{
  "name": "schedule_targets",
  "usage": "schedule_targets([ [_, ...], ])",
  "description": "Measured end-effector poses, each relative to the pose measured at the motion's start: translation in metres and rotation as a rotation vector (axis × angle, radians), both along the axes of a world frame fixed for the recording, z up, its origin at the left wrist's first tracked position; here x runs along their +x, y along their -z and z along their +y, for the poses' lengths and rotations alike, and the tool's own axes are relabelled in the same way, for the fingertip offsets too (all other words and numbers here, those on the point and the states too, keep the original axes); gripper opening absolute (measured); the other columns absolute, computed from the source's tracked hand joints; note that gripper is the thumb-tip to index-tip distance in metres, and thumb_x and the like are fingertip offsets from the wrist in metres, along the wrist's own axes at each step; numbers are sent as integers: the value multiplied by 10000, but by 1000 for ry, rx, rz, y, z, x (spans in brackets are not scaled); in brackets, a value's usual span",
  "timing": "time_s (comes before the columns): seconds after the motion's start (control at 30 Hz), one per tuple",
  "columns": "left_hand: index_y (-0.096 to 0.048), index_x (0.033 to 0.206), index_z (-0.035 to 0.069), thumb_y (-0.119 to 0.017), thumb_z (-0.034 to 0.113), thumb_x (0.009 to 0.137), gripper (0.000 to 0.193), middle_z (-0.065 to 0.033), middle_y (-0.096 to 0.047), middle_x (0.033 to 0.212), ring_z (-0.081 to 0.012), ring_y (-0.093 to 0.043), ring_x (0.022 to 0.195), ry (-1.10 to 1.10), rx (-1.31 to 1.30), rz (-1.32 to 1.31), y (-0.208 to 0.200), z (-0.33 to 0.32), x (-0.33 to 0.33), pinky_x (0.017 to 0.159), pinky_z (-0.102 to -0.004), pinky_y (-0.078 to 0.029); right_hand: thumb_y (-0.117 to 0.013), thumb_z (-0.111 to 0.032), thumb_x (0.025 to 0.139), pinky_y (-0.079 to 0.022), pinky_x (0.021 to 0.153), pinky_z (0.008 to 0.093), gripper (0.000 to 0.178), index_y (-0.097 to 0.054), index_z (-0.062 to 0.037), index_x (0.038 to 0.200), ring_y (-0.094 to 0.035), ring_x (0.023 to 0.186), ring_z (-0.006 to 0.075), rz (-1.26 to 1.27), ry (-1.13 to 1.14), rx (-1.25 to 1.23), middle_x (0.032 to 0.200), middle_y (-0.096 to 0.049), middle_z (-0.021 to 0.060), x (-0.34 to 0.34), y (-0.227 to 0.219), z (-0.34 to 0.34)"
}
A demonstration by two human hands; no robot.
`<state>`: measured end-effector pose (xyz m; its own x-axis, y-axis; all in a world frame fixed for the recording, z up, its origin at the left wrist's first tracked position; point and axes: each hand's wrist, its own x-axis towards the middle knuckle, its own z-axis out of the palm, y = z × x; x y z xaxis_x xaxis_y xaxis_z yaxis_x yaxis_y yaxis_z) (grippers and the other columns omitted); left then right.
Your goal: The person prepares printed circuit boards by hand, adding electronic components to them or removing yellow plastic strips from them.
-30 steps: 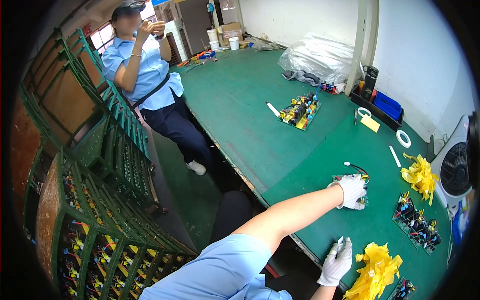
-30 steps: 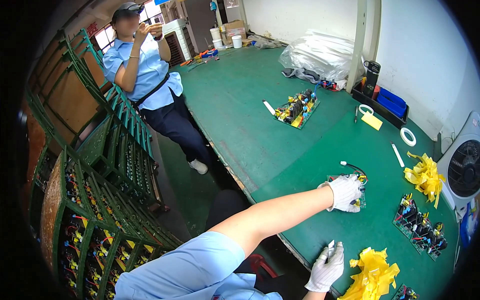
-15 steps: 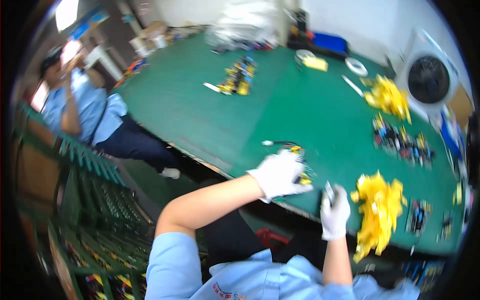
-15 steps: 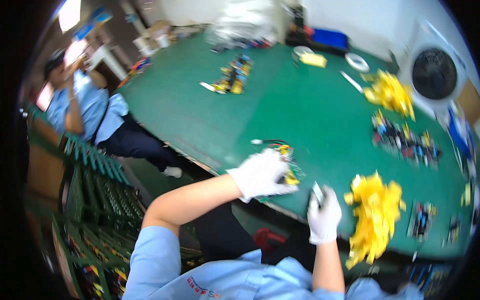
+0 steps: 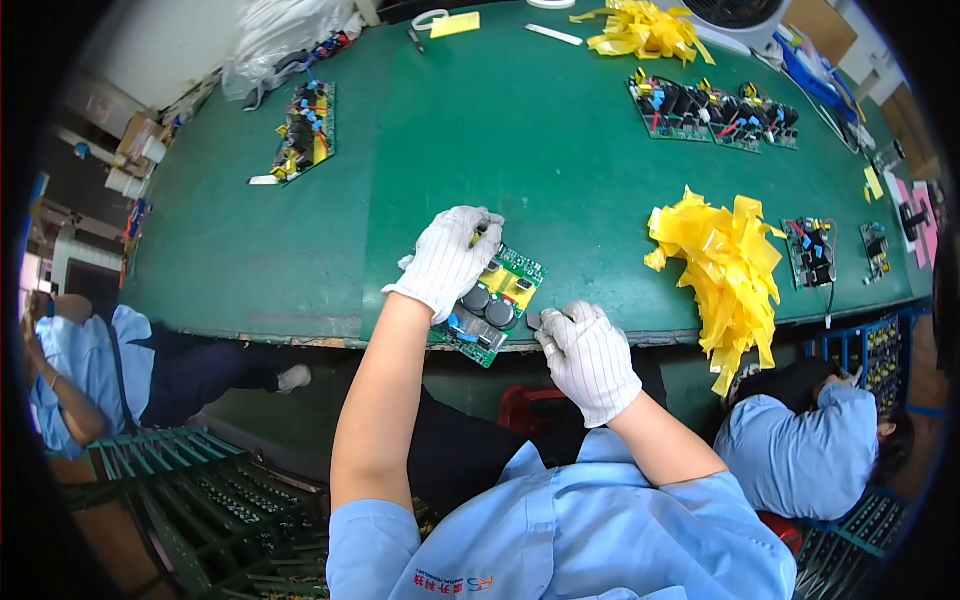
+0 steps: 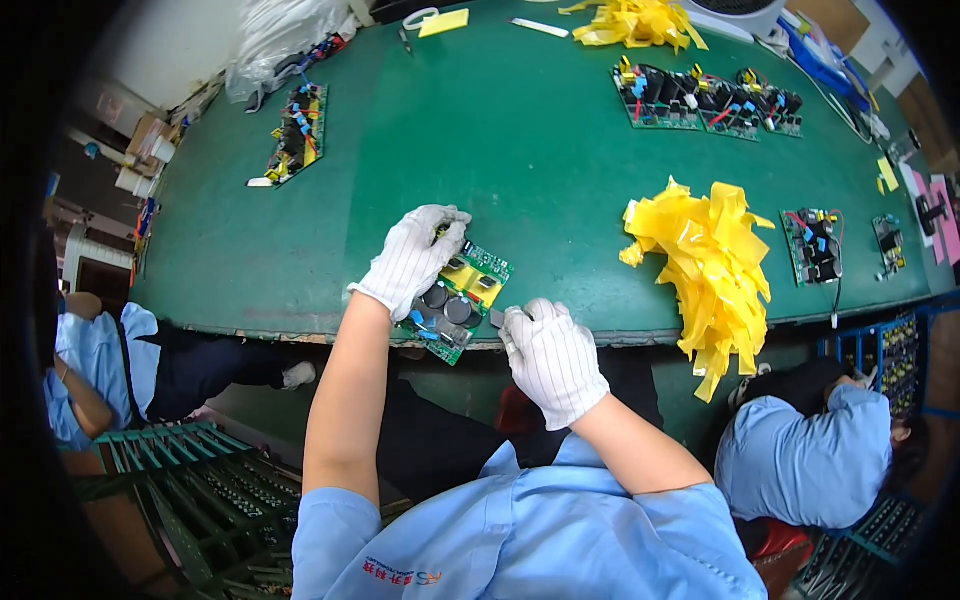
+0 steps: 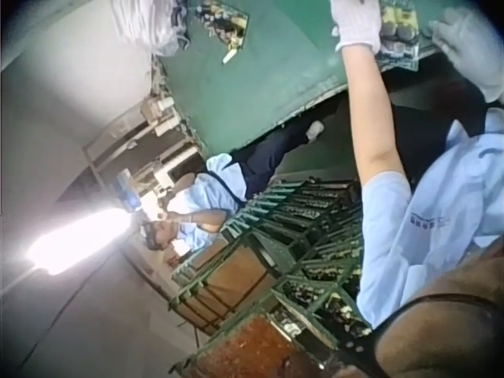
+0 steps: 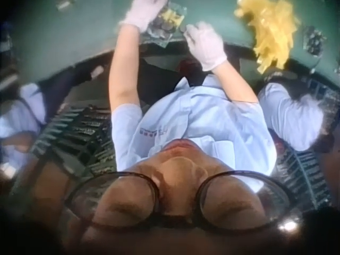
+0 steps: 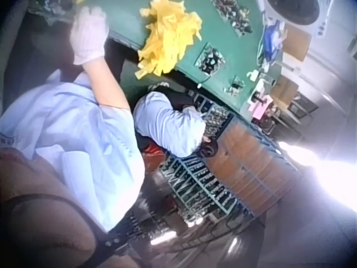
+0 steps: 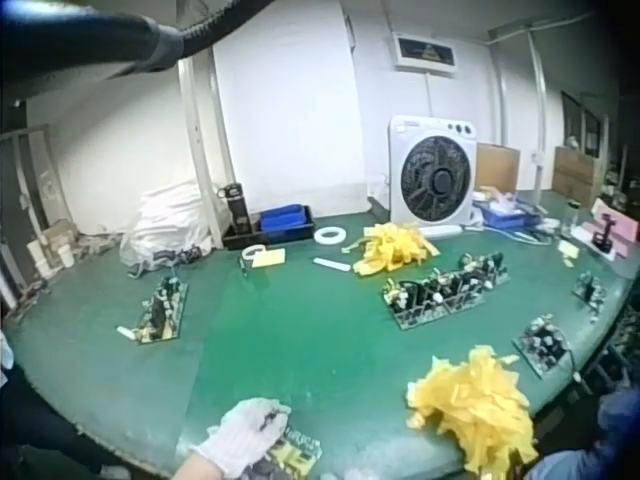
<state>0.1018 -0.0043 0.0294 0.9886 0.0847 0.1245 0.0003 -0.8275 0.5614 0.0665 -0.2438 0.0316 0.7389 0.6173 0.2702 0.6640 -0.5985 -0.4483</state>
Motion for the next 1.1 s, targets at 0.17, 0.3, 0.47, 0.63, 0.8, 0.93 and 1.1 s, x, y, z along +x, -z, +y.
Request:
schedule_targets([
  [0.17, -697, 1076, 74, -589, 265, 907, 277, -144, -678, 1101, -347, -600, 1095, 3, -27, -36, -7, -2, -1, 948, -429, -483, -687, -181, 845, -498, 619, 427, 126, -637, -105, 933, -585, 762, 311, 9, 14, -6, 833, -559, 94, 0, -3, 4],
  [0.3, -685, 1110, 32, -587, 221, 915, 288, -206, -647, 1173, -351, -595, 1151, 25, -30, 36, -13, -2, 1, 980, -411, -471, -681, -189, 849, -496, 616, 423, 121, -632, -106, 923, -583, 773, 308, 0, -1, -16, 824, -554, 95, 1, -3, 6],
  [0.47, -683, 1116, 64, -587, 267, 920, 299, -180, -658, 1148, -350, -604, 1113, -8, -51, 22, -6, 1, 0, 959, -416, -480, -676, -198, 855, -497, 619, 416, 119, -630, -108, 919, -583, 777, 300, 0, -4, -41, 830, -561, 87, 1, -1, 9],
  [0.63, -690, 1106, 93, -581, 319, 926, 309, -163, -674, 1097, -357, -613, 1067, -14, -94, 15, -4, 2, 1, 932, -434, -484, -677, -204, 855, -499, 622, 414, 119, -635, -109, 914, -586, 779, 295, -6, 9, -40, 828, -567, 81, -1, 0, 8],
  [0.8, -690, 1111, 90, -578, 326, 925, 320, -168, -675, 1098, -360, -615, 1068, -13, -91, 30, -4, 1, 1, 925, -439, -484, -682, -194, 851, -499, 634, 416, 113, -640, -102, 902, -588, 784, 300, 7, 20, -14, 820, -567, 85, -1, 2, 8],
  [0.93, -693, 1105, 83, -578, 332, 926, 327, -178, -675, 1095, -363, -622, 1058, -26, -124, 39, -4, 1, 0, 918, -439, -486, -627, -206, 887, -518, 573, 412, 98, -599, -113, 897, -595, 803, 297, -18, -8, -20, 842, -547, 88, 0, 5, 7],
  [1.1, -690, 1106, 63, -567, 339, 933, 348, -189, -675, 1096, -364, -626, 1055, -26, -145, 42, -7, 0, -1, 915, -432, -487, -625, -202, 883, -519, 564, 410, 89, -598, -118, 898, -596, 805, 290, -56, 5, -37, 851, -549, 84, -1, 6, 9],
])
